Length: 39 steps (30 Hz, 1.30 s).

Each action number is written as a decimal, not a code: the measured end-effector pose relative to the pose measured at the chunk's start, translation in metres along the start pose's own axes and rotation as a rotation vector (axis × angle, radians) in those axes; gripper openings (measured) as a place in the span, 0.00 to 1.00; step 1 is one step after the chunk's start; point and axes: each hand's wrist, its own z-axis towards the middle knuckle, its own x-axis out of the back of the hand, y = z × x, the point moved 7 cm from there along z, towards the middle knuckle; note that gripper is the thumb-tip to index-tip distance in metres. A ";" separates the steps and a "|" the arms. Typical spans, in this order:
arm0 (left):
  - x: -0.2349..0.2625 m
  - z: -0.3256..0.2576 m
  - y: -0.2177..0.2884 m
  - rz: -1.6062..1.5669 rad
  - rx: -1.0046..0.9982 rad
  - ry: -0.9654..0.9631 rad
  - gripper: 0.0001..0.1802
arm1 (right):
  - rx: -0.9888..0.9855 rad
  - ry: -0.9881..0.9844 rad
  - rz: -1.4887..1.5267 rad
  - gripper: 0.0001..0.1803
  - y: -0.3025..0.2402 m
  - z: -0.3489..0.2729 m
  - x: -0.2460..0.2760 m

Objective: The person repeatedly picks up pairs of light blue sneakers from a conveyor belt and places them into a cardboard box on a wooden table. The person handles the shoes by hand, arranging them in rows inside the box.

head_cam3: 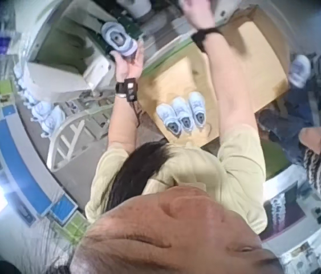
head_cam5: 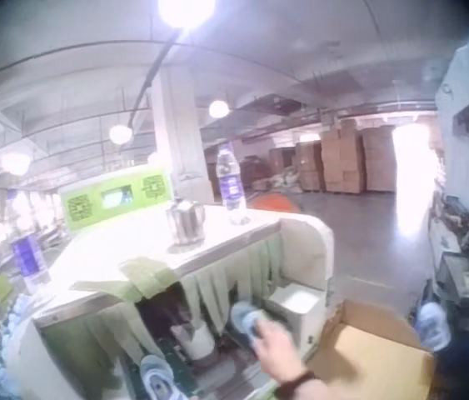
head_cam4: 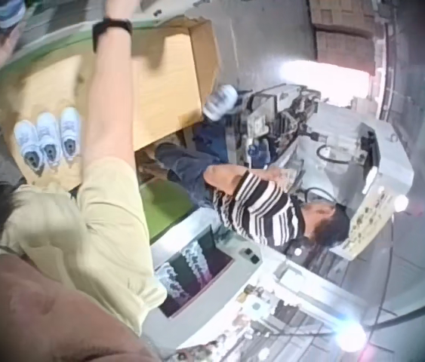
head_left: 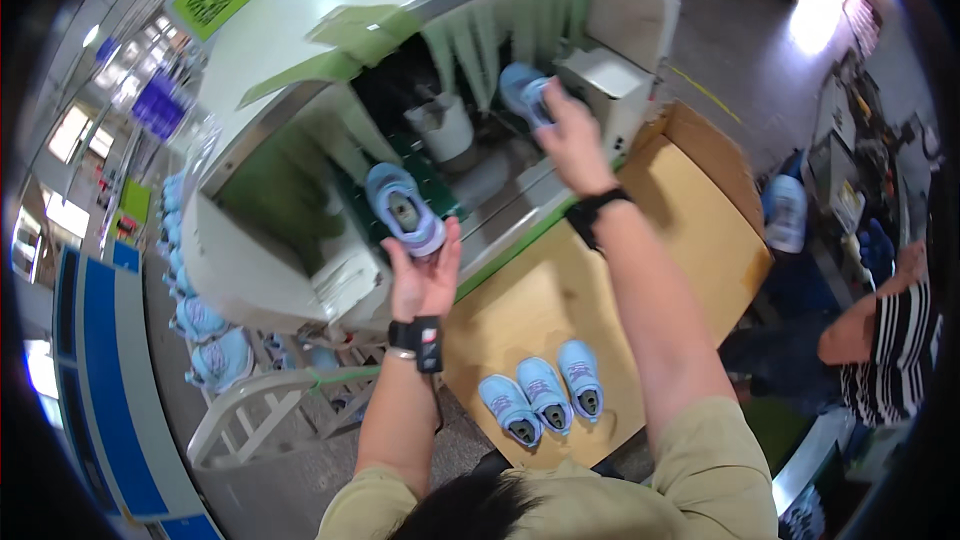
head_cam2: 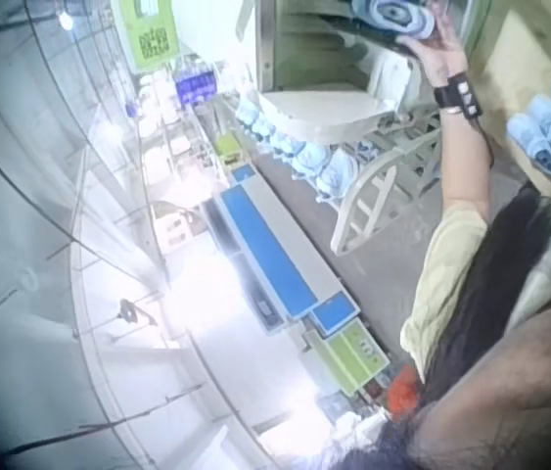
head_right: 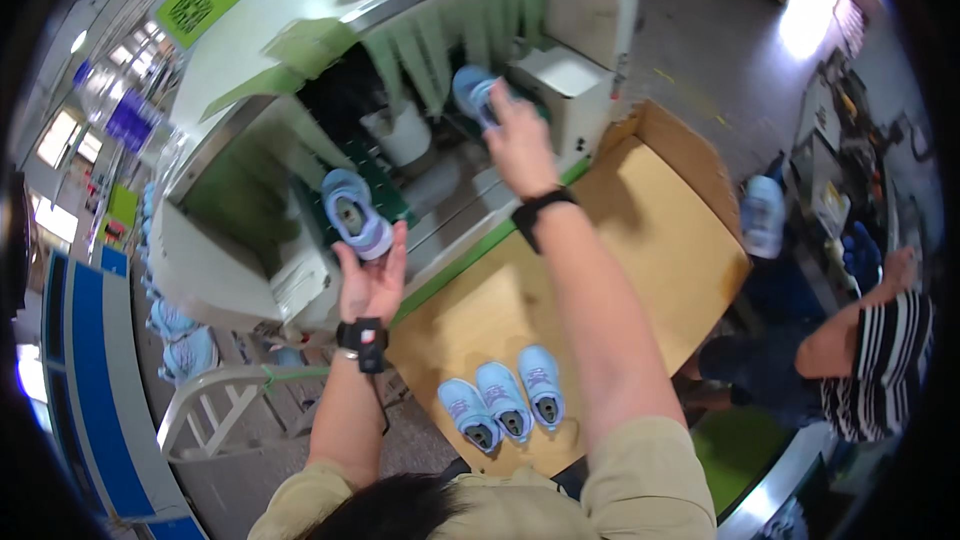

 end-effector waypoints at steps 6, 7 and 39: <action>0.051 -0.071 -0.019 0.387 0.285 0.056 0.31 | -0.184 0.053 -0.233 0.43 0.028 -0.049 -0.017; 0.072 -0.085 -0.023 0.344 0.341 0.125 0.29 | -0.238 0.040 -0.268 0.41 0.047 -0.061 -0.004; 0.110 -0.165 -0.207 2.268 0.310 -0.732 0.46 | -0.692 -0.473 0.003 0.37 0.040 -0.401 0.106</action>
